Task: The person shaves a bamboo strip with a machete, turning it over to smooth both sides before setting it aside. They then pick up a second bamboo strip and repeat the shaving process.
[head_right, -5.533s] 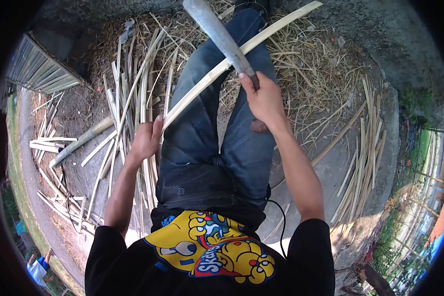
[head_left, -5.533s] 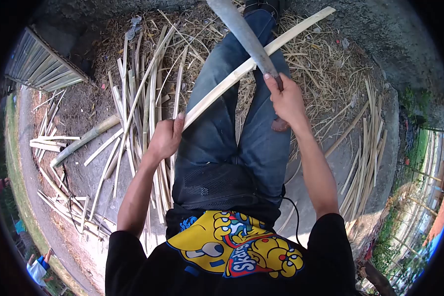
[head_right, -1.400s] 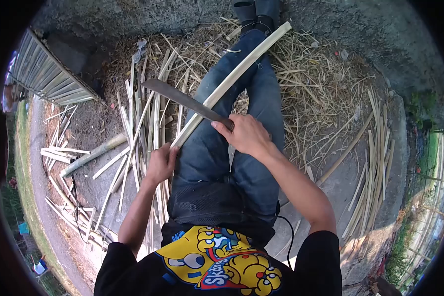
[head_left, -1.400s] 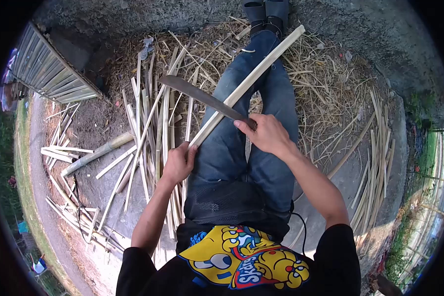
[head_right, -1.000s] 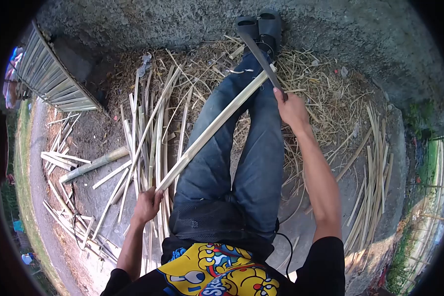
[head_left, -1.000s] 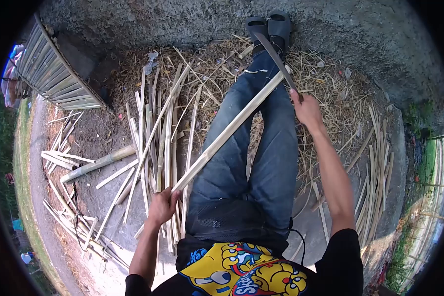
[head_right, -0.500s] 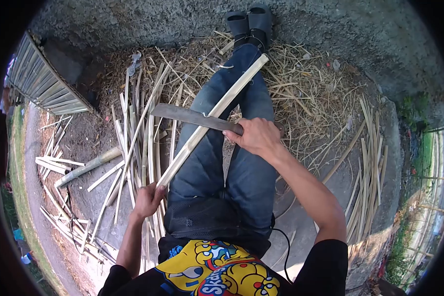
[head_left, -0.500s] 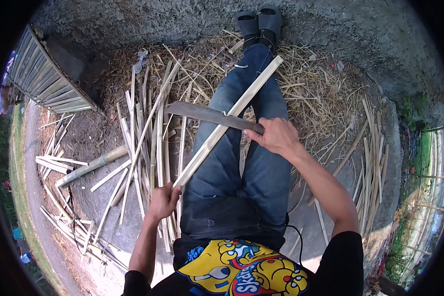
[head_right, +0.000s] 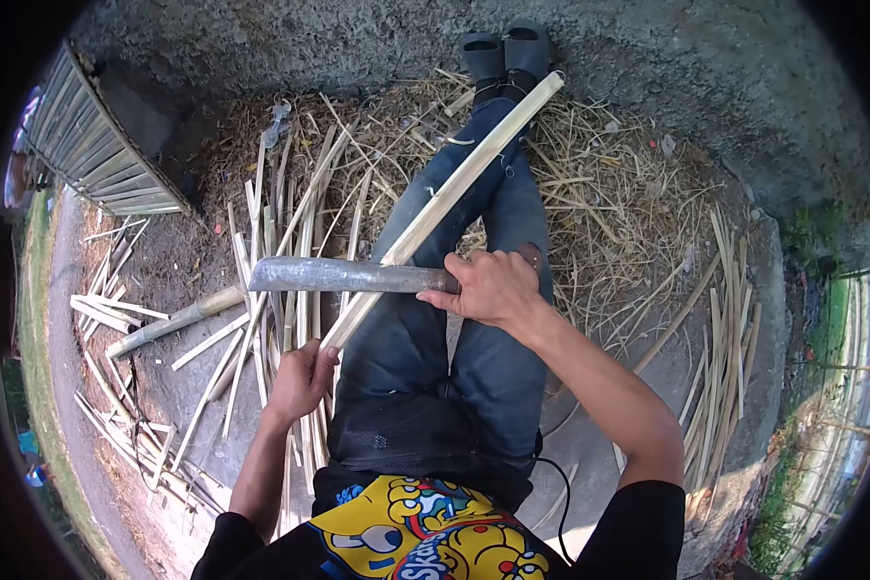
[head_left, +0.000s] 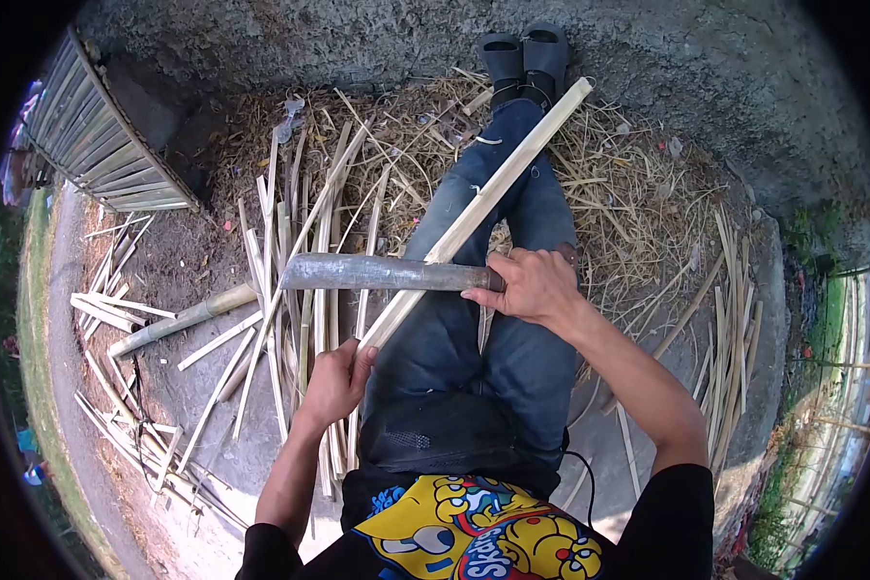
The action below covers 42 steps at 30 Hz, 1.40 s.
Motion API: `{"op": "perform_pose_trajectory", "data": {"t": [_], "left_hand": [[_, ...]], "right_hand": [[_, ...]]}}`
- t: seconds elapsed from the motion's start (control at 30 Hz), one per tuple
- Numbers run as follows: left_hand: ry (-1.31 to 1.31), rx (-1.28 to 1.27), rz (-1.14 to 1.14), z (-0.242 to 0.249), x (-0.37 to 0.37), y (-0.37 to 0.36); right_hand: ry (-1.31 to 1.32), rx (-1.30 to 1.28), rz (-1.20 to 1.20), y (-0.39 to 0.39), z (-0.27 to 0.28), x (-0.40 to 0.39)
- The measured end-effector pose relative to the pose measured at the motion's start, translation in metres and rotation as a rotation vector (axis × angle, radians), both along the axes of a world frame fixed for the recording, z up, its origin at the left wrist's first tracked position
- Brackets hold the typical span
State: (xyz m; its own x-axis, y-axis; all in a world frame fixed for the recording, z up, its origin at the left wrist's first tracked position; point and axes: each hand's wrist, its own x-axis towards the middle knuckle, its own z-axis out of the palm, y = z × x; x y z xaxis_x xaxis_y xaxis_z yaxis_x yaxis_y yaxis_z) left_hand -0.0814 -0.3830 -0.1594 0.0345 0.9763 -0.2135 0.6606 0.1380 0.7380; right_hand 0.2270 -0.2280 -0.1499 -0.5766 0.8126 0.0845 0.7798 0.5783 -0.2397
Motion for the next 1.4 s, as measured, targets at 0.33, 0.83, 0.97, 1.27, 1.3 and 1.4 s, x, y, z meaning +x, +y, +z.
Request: {"op": "perform_pose_trajectory", "data": {"t": [0.33, 0.83, 0.97, 1.27, 1.3, 1.4], "left_hand": [[-0.123, -0.029, 0.153, 0.026, 0.020, 0.012], [0.073, -0.094, 0.139, 0.054, -0.003, 0.011], [0.001, 0.008, 0.111, 0.035, 0.006, 0.000], [0.110, -0.101, 0.078, 0.050, -0.022, -0.034], [0.092, -0.113, 0.086, 0.040, -0.025, -0.035], [0.122, -0.071, 0.059, 0.031, -0.021, -0.031]], "right_hand": [[0.126, -0.081, -0.028, -0.026, 0.021, -0.036], [0.024, -0.081, -0.247, 0.019, 0.054, -0.014], [0.015, -0.214, -0.284, 0.017, 0.054, -0.004], [0.008, -0.207, -0.367, 0.057, 0.042, 0.042], [-0.057, -0.199, -0.373, 0.052, 0.041, 0.038], [0.026, -0.213, -0.292, 0.014, 0.035, 0.018]]}}
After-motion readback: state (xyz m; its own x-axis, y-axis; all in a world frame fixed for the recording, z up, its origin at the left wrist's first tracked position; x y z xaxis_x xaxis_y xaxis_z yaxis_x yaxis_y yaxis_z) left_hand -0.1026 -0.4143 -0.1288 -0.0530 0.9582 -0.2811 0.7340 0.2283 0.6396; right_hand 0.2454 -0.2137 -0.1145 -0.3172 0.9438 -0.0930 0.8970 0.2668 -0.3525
